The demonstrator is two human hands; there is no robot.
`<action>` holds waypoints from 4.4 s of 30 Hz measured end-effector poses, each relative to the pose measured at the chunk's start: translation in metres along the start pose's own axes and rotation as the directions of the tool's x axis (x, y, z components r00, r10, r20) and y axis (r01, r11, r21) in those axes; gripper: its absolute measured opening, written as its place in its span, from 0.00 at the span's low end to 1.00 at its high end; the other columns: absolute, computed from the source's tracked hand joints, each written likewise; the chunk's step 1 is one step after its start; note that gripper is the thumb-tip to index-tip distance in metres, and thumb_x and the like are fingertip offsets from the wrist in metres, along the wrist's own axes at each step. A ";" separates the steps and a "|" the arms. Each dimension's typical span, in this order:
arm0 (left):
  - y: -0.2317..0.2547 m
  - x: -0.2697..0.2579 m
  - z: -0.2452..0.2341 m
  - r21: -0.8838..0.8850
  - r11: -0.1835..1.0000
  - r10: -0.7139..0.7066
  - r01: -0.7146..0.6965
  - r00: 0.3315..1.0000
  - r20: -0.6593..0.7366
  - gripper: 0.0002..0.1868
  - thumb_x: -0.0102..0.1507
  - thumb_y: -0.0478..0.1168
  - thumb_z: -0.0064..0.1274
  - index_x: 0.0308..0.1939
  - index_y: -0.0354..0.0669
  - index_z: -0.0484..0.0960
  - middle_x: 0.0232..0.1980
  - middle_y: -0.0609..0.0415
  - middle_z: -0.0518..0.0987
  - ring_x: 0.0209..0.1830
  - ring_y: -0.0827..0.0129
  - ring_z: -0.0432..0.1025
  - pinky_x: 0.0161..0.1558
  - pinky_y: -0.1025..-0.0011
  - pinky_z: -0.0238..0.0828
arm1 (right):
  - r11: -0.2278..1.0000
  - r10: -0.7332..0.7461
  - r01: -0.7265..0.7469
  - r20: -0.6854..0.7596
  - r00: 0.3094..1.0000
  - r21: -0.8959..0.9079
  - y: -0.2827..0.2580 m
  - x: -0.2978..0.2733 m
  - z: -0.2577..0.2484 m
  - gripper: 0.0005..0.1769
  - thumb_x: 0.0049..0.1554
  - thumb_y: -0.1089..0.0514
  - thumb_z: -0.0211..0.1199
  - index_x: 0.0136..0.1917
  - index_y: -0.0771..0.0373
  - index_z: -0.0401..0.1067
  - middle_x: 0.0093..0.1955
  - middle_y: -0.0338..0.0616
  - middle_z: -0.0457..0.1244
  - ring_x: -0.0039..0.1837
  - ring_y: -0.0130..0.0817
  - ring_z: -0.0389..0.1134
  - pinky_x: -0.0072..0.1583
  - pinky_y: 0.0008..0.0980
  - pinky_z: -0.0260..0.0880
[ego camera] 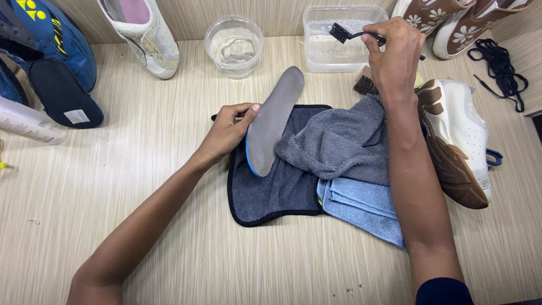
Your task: The person cleans a gray shoe insole by wiping it with a cloth, scrubbing with a small brush dipped in soapy water, and wiping again. The insole is flipped over to clean both sides, and the process is repeated until the insole appears clean.
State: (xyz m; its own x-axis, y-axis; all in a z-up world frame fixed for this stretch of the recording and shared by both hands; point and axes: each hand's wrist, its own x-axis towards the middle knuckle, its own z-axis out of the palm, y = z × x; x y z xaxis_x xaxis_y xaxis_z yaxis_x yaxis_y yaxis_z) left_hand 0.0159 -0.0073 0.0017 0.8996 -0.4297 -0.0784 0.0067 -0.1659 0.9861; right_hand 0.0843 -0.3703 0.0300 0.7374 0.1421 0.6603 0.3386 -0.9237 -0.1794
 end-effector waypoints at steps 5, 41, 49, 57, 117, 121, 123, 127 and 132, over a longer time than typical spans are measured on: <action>0.001 0.008 -0.012 0.140 0.990 0.032 -0.022 0.997 -0.070 0.15 0.72 0.43 0.48 0.46 0.40 0.88 0.43 0.64 0.83 0.32 0.85 0.68 0.34 0.81 0.62 | 0.999 0.009 -0.008 0.029 1.000 -0.052 0.006 -0.003 0.005 0.07 0.64 0.55 0.78 0.54 0.58 0.86 0.50 0.43 0.73 0.49 0.40 0.71 0.54 0.46 0.56; -0.016 0.007 -0.016 0.221 0.954 0.218 -0.200 0.974 -0.057 0.15 0.66 0.32 0.50 0.54 0.41 0.88 0.50 0.53 0.88 0.36 0.78 0.73 0.35 0.81 0.68 | 0.948 -0.034 -0.028 0.189 0.981 0.316 -0.071 0.019 -0.025 0.08 0.63 0.57 0.77 0.47 0.61 0.80 0.47 0.41 0.72 0.49 0.33 0.72 0.60 0.38 0.68; -0.021 0.004 -0.017 0.228 0.933 0.277 -0.277 0.960 0.032 0.13 0.62 0.27 0.53 0.49 0.33 0.88 0.19 0.44 0.78 0.16 0.76 0.64 0.15 0.79 0.56 | 0.947 -0.145 -0.010 0.457 0.878 0.321 -0.133 -0.013 0.014 0.19 0.61 0.50 0.75 0.36 0.64 0.79 0.31 0.51 0.69 0.40 0.46 0.68 0.56 0.43 0.55; -0.022 0.009 -0.018 0.216 0.936 0.275 -0.278 0.960 0.045 0.13 0.60 0.27 0.52 0.45 0.32 0.89 0.19 0.46 0.80 0.15 0.76 0.66 0.16 0.78 0.59 | 0.942 -0.165 0.017 0.417 0.894 0.336 -0.157 -0.037 0.018 0.21 0.62 0.43 0.72 0.37 0.59 0.77 0.33 0.45 0.69 0.42 0.41 0.68 0.57 0.46 0.52; -0.030 0.009 -0.014 0.404 0.879 0.246 -0.255 0.966 0.076 0.12 0.63 0.36 0.53 0.44 0.44 0.92 0.20 0.64 0.78 0.17 0.83 0.64 0.26 0.78 0.59 | 1.000 0.012 -0.008 0.215 0.977 -0.020 -0.080 -0.048 0.043 0.21 0.65 0.38 0.74 0.43 0.58 0.83 0.40 0.37 0.64 0.50 0.39 0.63 0.65 0.59 0.47; -0.023 0.009 -0.018 0.245 0.921 0.282 -0.304 0.952 0.119 0.09 0.62 0.29 0.54 0.42 0.33 0.88 0.21 0.45 0.79 0.17 0.73 0.67 0.14 0.77 0.59 | 0.930 -0.093 -0.047 0.357 0.929 0.365 -0.138 -0.035 0.002 0.12 0.63 0.53 0.72 0.40 0.61 0.82 0.35 0.45 0.66 0.43 0.40 0.63 0.60 0.55 0.55; -0.023 0.008 -0.019 0.231 0.928 0.269 -0.292 0.955 0.126 0.09 0.62 0.30 0.54 0.42 0.34 0.89 0.21 0.45 0.79 0.18 0.74 0.67 0.15 0.78 0.60 | 0.942 -0.058 -0.063 0.345 0.937 0.330 -0.121 -0.040 0.019 0.14 0.63 0.50 0.73 0.40 0.59 0.82 0.34 0.41 0.65 0.43 0.37 0.63 0.60 0.65 0.51; -0.031 0.011 -0.020 0.222 0.929 0.275 -0.295 0.954 0.116 0.10 0.61 0.29 0.53 0.42 0.33 0.88 0.21 0.46 0.79 0.18 0.76 0.67 0.14 0.79 0.59 | 0.993 0.009 -0.038 0.261 0.965 0.108 -0.100 -0.037 0.020 0.14 0.65 0.51 0.75 0.40 0.59 0.82 0.35 0.41 0.63 0.44 0.37 0.61 0.58 0.57 0.50; -0.023 0.006 -0.020 0.224 0.918 0.303 -0.329 0.942 0.143 0.08 0.60 0.30 0.55 0.39 0.34 0.89 0.20 0.46 0.79 0.17 0.74 0.67 0.15 0.80 0.61 | 0.927 -0.199 0.028 0.427 0.882 0.373 -0.147 -0.048 0.017 0.13 0.65 0.50 0.68 0.43 0.58 0.83 0.35 0.42 0.66 0.43 0.37 0.63 0.58 0.50 0.50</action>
State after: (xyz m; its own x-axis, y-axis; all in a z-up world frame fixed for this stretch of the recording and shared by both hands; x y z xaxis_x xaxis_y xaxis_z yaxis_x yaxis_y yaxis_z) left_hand 0.0302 0.0115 -0.0187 0.7871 -0.5823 0.2035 -0.3873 -0.2098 0.8978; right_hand 0.0093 -0.2354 0.0120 0.8330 0.4607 0.3064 0.5526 -0.7200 -0.4198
